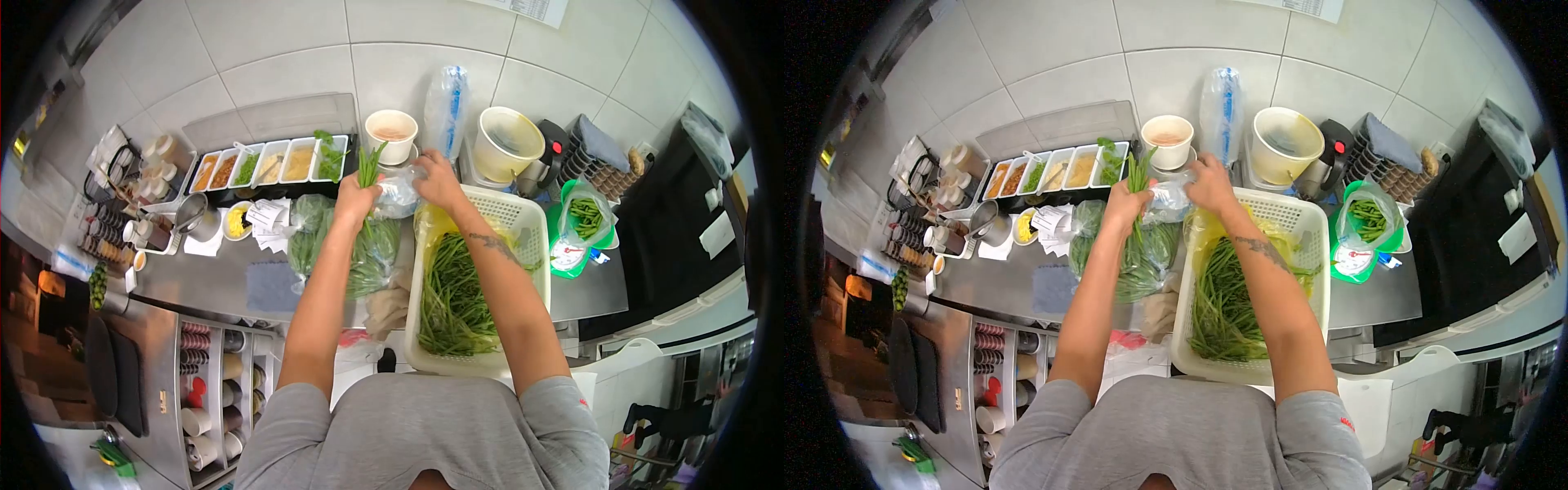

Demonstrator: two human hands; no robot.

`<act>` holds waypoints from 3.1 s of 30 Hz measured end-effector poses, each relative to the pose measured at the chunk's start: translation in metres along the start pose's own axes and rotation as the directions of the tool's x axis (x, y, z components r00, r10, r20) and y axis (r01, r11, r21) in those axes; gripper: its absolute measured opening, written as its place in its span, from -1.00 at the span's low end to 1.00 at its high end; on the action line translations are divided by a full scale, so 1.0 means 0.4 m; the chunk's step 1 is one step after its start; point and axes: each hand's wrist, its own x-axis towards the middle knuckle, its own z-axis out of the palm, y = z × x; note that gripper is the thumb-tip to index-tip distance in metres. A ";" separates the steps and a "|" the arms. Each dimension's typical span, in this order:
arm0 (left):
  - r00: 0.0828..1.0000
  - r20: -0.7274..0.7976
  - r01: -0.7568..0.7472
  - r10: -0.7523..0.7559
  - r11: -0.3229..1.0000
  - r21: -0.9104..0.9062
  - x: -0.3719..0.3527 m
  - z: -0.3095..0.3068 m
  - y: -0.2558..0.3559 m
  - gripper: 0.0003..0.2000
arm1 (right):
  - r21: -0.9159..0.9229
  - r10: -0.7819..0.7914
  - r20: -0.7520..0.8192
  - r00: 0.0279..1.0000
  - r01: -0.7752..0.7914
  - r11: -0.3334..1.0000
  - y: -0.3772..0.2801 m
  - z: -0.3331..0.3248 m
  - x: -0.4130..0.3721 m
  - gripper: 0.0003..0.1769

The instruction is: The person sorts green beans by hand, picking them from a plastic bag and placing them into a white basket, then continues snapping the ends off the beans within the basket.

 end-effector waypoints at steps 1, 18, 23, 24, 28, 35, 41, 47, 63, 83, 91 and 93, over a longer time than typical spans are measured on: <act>1.000 0.003 -0.025 0.025 0.999 0.028 -0.001 -0.002 0.009 -0.88 | 0.072 -0.041 0.067 0.997 0.036 0.997 -0.044 -0.017 0.012 -0.68; 0.973 -0.147 -0.091 0.180 0.877 0.471 0.048 -0.087 -0.034 -0.83 | 0.626 0.392 0.156 0.907 -0.398 0.671 -0.077 -0.148 0.056 -0.73; 0.962 -0.032 -0.176 0.271 0.705 0.687 0.063 -0.040 -0.038 -0.80 | 0.815 0.385 0.120 0.915 -0.312 0.489 -0.117 -0.202 0.106 -0.79; 0.960 -0.040 -0.176 0.278 0.705 0.687 0.066 -0.038 -0.030 -0.80 | 0.829 0.379 0.087 0.921 -0.277 0.485 -0.130 -0.224 0.114 -0.79; 0.722 -0.390 -0.312 0.571 0.772 0.554 0.048 -0.051 0.080 -0.80 | 0.862 0.337 0.092 0.937 -0.245 0.444 -0.132 -0.277 0.111 -0.78; 0.972 0.171 -0.160 0.163 0.987 -0.030 -0.109 0.098 0.243 -0.86 | 0.854 0.288 0.213 0.934 -0.321 0.409 -0.184 -0.281 0.013 -0.79; 0.919 0.394 0.011 -0.007 1.000 -0.007 -0.121 0.068 0.194 -0.88 | 0.720 0.450 0.457 0.767 -0.617 0.319 -0.117 -0.393 -0.131 -0.85; 0.907 0.416 0.038 -0.064 0.997 0.070 -0.147 0.101 0.189 -0.86 | 0.711 0.463 0.428 0.776 -0.605 0.358 -0.107 -0.424 -0.198 -0.90; 0.728 0.603 0.368 -0.325 0.928 0.057 -0.241 0.139 0.073 -0.74 | 0.959 0.610 0.080 0.788 -0.228 0.168 -0.050 -0.475 -0.280 -0.88; 0.887 0.386 0.372 -0.255 0.888 -0.269 -0.281 0.164 0.030 -0.87 | 0.982 0.730 0.015 0.683 -0.148 0.118 -0.142 -0.542 -0.461 -0.73; 0.854 0.506 0.339 -0.126 0.871 -0.356 -0.293 0.133 0.043 -0.87 | -0.080 0.345 -0.631 0.695 -0.500 0.862 -0.121 -0.566 -0.481 -0.80; 0.910 0.387 0.254 -0.153 0.940 -0.226 -0.302 0.147 0.044 -0.89 | -0.342 0.108 -0.689 0.717 -0.453 0.823 -0.201 -0.563 -0.439 -0.75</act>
